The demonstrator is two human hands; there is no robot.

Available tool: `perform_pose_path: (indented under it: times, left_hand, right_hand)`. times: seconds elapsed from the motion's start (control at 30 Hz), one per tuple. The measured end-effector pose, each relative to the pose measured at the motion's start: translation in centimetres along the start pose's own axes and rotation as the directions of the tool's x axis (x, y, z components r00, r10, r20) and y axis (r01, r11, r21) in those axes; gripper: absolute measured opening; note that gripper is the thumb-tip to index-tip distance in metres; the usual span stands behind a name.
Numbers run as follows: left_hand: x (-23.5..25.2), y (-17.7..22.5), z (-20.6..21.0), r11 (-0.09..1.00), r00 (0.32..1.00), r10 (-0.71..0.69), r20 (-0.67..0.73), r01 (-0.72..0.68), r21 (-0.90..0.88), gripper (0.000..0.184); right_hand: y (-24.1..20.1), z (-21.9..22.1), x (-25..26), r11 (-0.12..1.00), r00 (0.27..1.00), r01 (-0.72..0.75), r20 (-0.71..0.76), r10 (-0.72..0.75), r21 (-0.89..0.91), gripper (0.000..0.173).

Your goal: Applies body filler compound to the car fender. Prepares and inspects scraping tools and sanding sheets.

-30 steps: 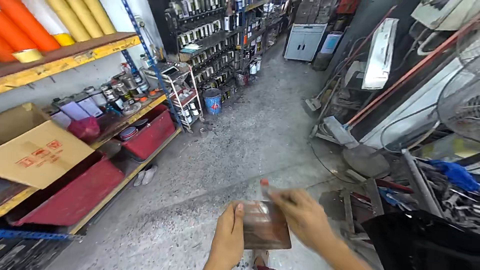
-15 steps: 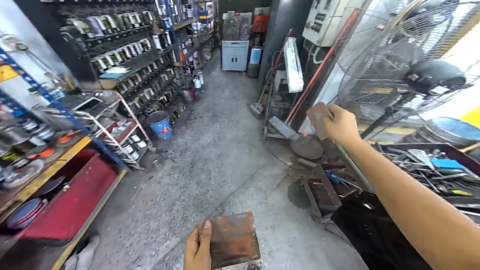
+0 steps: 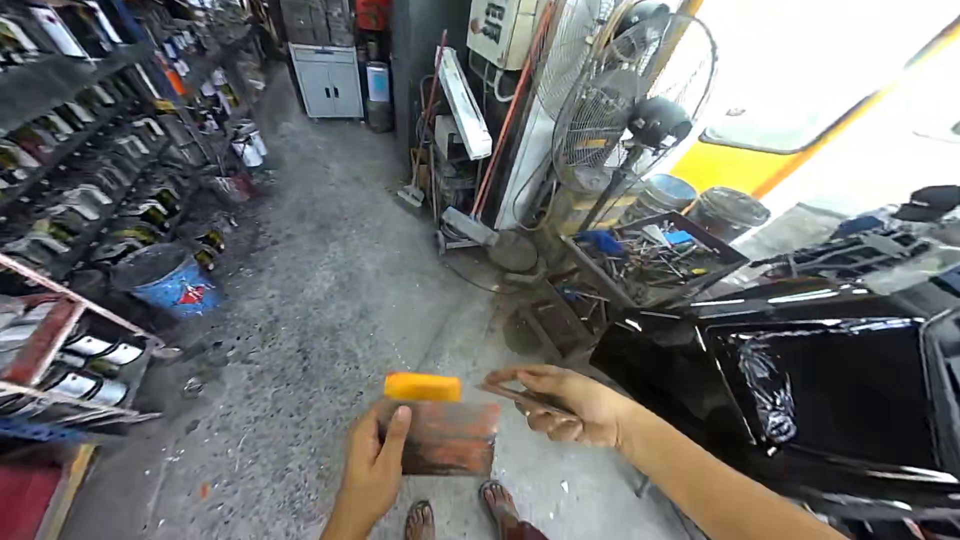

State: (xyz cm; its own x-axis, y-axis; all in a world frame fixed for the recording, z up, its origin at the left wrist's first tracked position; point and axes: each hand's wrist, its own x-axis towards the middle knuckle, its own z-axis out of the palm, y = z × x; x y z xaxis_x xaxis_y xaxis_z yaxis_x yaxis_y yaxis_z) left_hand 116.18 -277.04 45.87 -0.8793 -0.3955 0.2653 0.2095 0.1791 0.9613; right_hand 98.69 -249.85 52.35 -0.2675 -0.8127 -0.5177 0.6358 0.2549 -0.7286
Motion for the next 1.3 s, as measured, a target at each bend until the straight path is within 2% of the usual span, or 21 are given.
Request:
perform_pose_path:
  times: [0.07,0.1,0.17,0.23,0.33,0.4,0.47,0.53,0.6,0.67,0.7,0.73,0.8,0.87,0.93,1.0,1.07,1.13,1.2,1.3]
  left_hand:
    - [1.1,-0.3,0.1,0.985,0.986,0.142,0.087,-0.150,0.083,0.042]
    - [1.6,-0.1,0.0,0.967,0.970,0.196,0.145,-0.216,0.136,0.043]
    - [2.5,0.8,0.0,0.914,0.930,0.272,0.248,-0.330,0.235,0.044]
    - [3.1,1.6,0.2,0.847,0.890,0.333,0.312,-0.428,0.316,0.042]
    - [3.1,2.5,1.3,0.752,0.811,0.452,0.371,-0.571,0.331,0.037]
    - [2.6,2.8,2.1,0.681,0.743,0.554,0.374,-0.664,0.310,0.037]
    - [2.0,2.8,3.0,0.631,0.690,0.628,0.360,-0.722,0.283,0.035]
    - [1.3,2.3,3.9,0.650,0.693,0.635,0.340,-0.718,0.250,0.033]
    - [0.2,1.5,5.0,0.776,0.790,0.547,0.278,-0.603,0.186,0.035]
    - [-0.8,1.1,6.1,0.916,0.915,0.373,0.154,-0.389,0.093,0.041]
    - [-1.2,1.0,6.7,0.962,0.961,0.265,0.082,-0.269,0.041,0.040]
    - [-1.5,1.1,7.3,0.989,0.989,0.146,0.038,-0.145,-0.021,0.037]
    - [-2.1,1.5,8.3,0.984,0.995,-0.091,0.033,0.095,-0.152,0.037]
    - [-2.8,2.5,9.5,0.914,0.953,-0.288,0.089,0.302,-0.270,0.041]
    - [-3.2,4.5,11.2,0.820,0.898,-0.406,0.169,0.440,-0.365,0.044]
    - [-3.8,6.2,12.7,0.734,0.864,-0.413,0.288,0.503,-0.456,0.049]
    - [-4.4,7.2,14.2,0.646,0.846,-0.342,0.409,0.528,-0.552,0.057]
    - [-5.0,8.2,15.9,0.579,0.823,-0.226,0.522,0.544,-0.607,0.046]
    - [-5.6,9.7,18.3,0.565,0.772,-0.071,0.632,0.553,-0.612,0.032]
    - [-7.2,11.3,22.4,0.535,0.655,0.129,0.745,0.586,-0.608,0.033]
  right_hand:
    - [1.9,0.9,0.2,0.972,0.967,-0.085,0.253,0.028,0.217,0.051]
    - [2.2,1.3,0.1,0.963,0.953,-0.123,0.300,0.047,0.241,0.050]
    - [2.2,1.8,-0.3,0.976,0.958,-0.151,0.267,0.104,0.160,0.048]
    - [1.8,2.6,-0.5,0.989,0.976,-0.145,0.167,0.140,0.017,0.047]
    - [1.2,4.8,-0.5,0.947,0.973,-0.220,-0.125,0.195,-0.233,0.050]
    - [0.8,6.1,-0.2,0.866,0.907,-0.350,-0.360,0.218,-0.358,0.060]
    - [0.6,6.5,0.1,0.784,0.832,-0.444,-0.525,0.181,-0.433,0.069]
    - [0.6,5.8,-0.2,0.716,0.764,-0.492,-0.640,0.082,-0.495,0.073]
    - [1.6,4.2,-1.2,0.728,0.650,-0.433,-0.744,-0.155,-0.531,0.066]
    - [3.9,2.2,-2.5,0.759,0.437,-0.221,-0.758,-0.485,-0.613,0.045]
    - [5.2,1.5,-3.2,0.754,0.327,-0.097,-0.736,-0.592,-0.650,0.041]
    - [6.4,1.5,-3.8,0.754,0.230,0.033,-0.729,-0.645,-0.656,0.048]
    - [8.5,2.9,-4.6,0.754,0.114,0.277,-0.759,-0.641,-0.596,0.070]
    - [10.2,4.1,-5.1,0.738,0.095,0.419,-0.783,-0.615,-0.529,0.084]
    - [11.4,3.8,-5.7,0.705,0.071,0.497,-0.785,-0.615,-0.507,0.084]
    - [12.0,2.7,-7.1,0.667,0.047,0.559,-0.784,-0.619,-0.493,0.076]
    - [12.2,1.6,-9.1,0.619,0.027,0.605,-0.764,-0.645,-0.501,0.068]
    - [12.7,0.8,-11.3,0.584,-0.015,0.611,-0.745,-0.667,-0.534,0.066]
    - [13.4,0.0,-13.6,0.562,-0.056,0.601,-0.732,-0.679,-0.568,0.065]
    - [15.0,-1.3,-16.8,0.563,-0.121,0.547,-0.724,-0.680,-0.620,0.064]
